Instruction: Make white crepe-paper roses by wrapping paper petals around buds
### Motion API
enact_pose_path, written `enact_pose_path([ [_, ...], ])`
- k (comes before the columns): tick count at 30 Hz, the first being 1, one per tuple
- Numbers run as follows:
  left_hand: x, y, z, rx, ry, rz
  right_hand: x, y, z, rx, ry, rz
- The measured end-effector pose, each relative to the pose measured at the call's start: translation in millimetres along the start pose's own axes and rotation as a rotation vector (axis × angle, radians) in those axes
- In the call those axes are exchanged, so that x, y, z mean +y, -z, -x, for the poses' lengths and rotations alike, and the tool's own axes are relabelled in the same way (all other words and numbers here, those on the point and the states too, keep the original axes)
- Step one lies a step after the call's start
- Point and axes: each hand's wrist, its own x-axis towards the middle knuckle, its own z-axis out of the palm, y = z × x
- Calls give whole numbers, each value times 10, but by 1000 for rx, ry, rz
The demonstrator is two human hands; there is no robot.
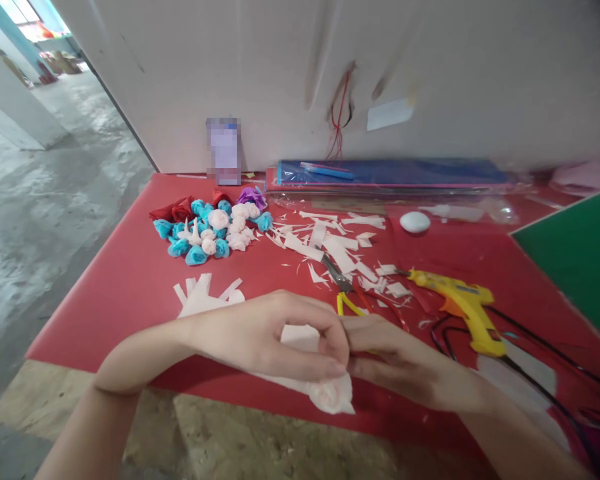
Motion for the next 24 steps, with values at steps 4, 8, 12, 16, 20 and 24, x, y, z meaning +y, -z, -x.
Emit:
enact_pose_path([
  [4, -12, 4, -3, -8, 12, 42, 4, 11, 2, -29, 1, -58],
  [8, -4, -8, 2, -13, 23, 61, 13, 6, 11, -31, 1, -124],
  [12, 15, -29, 13, -4, 42, 85, 27, 3, 20, -27, 9, -176],
  [16, 50, -53, 18, 13, 81, 76, 53, 1, -14, -30, 51, -266],
  [20, 71, -75, 0, 28, 135, 22, 79, -9, -46, -51, 43, -389],
  [24, 39, -79, -19, 7, 121, 45, 83, -20, -35, -85, 22, -445],
])
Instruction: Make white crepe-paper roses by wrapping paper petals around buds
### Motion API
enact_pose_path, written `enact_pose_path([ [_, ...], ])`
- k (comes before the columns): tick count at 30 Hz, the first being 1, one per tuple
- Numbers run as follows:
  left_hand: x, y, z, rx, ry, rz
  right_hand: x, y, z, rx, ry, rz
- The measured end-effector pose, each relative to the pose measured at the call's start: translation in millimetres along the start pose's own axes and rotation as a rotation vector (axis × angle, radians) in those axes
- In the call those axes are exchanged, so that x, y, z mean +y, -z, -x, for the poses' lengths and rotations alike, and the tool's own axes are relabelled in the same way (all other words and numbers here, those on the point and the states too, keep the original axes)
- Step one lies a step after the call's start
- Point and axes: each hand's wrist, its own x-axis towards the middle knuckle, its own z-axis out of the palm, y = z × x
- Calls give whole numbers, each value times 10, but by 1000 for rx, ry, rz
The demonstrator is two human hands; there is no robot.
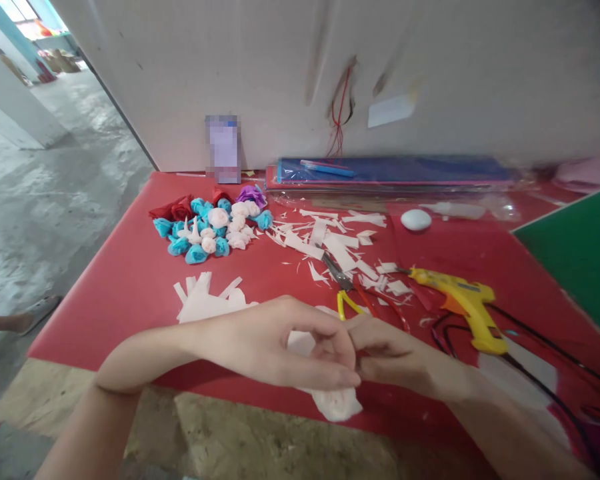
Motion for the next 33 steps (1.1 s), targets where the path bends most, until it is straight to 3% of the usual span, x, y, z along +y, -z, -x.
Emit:
enact_pose_path([
  [8, -37, -1, -17, -7, 16, 40, 0, 7, -2, 18, -1, 232],
  [19, -15, -81, -25, 94, -110, -173, -309, -115, 92, 158, -81, 493],
  [26, -29, -116, -41, 143, -173, -320, -283, -150, 105, 122, -109, 500],
  [30, 7, -62, 3, 190, -352, -414, -284, -149, 145, 144, -135, 502],
  [33, 50, 3, 58, 187, -516, -634, -302, -143, 165, 177, -114, 544],
])
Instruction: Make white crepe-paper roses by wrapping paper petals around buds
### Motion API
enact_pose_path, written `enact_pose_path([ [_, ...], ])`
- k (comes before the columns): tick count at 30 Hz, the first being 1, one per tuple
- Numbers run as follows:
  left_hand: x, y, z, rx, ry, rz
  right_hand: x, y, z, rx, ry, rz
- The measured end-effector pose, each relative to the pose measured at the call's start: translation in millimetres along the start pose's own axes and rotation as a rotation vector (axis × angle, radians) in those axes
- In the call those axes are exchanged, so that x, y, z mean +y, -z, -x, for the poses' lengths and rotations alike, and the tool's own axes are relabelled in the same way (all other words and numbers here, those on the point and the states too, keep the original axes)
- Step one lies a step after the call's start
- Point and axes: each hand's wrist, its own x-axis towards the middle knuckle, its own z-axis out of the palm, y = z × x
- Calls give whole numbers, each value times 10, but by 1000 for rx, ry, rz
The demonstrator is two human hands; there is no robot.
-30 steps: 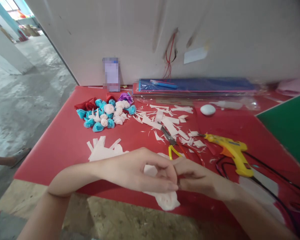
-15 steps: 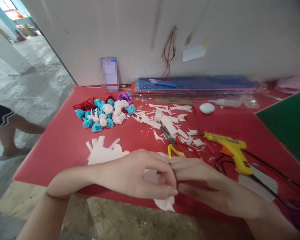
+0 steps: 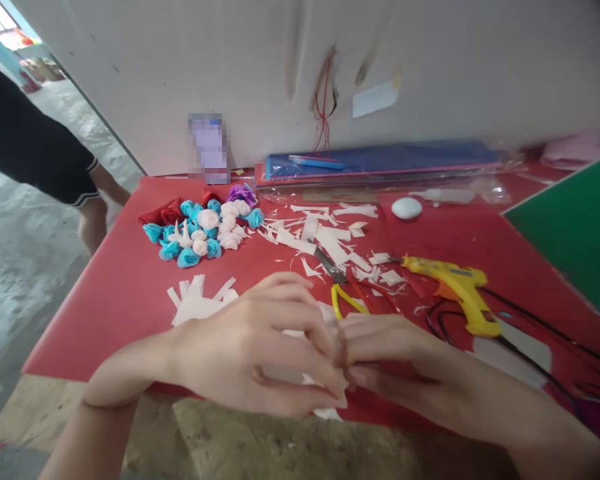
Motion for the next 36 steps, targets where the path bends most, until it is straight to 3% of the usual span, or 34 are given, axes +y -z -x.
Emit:
enact_pose_path([
  [5, 15, 77, 19, -66, -58, -270, -7, -2, 0, 52, -19, 42],
  [16, -24, 55, 39, -152, -119, -348, 55, -18, -29, -31, -121, -75],
  [23, -46, 18, 21, -170, -100, -296, 129, -29, -61, -165, -226, -184],
  [36, -152, -112, -40, -219, -100, -109, 71, -50, -129, -179, -281, -235],
])
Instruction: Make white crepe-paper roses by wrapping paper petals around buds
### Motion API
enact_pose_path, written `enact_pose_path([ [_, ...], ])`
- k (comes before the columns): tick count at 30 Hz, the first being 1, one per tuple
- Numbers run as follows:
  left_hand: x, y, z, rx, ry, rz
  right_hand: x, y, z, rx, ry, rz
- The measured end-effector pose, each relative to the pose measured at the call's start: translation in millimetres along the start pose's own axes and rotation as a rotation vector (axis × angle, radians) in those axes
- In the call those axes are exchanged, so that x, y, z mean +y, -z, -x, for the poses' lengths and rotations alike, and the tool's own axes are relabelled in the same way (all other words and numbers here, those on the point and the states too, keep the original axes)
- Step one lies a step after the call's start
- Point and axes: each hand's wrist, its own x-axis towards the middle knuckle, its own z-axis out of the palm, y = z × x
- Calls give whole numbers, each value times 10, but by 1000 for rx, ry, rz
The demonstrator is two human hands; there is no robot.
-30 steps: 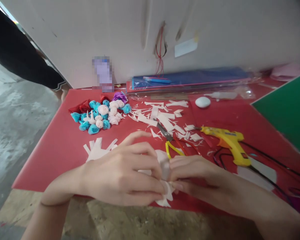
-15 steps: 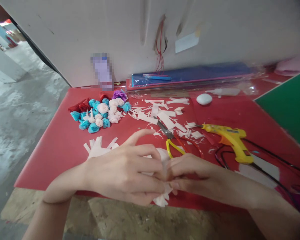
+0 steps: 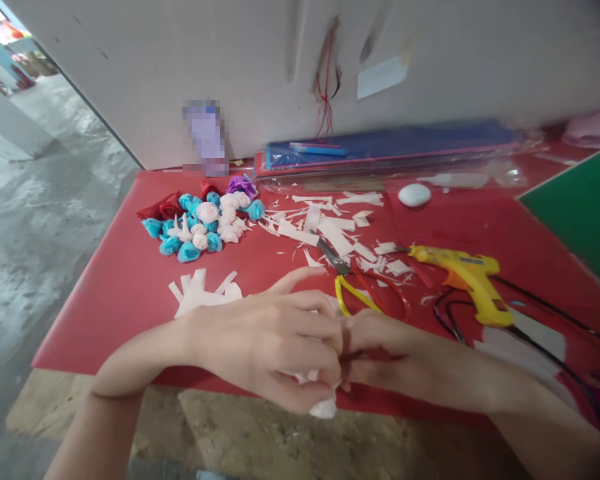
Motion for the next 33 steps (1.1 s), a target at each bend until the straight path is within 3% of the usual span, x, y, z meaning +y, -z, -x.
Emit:
enact_pose_path([
  [4, -15, 7, 6, -3, 19, 8, 34, 7, 22, 9, 27, 38],
  [8, -20, 54, 15, 17, 126, 12, 56, 19, 31, 21, 103, 57],
  [11, -30, 84, 12, 17, 167, 123, 71, 27, 32, -15, 194, 29],
  [17, -54, 82, 6, 25, 148, 388, 87, 51, 57, -9, 207, 42],
  [25, -21, 56, 15, -101, 304, 579, 71, 116, -25, -92, 425, 123],
  [33, 145, 24, 16, -15, 443, 611, 87, 183, -77, -107, 521, 173],
])
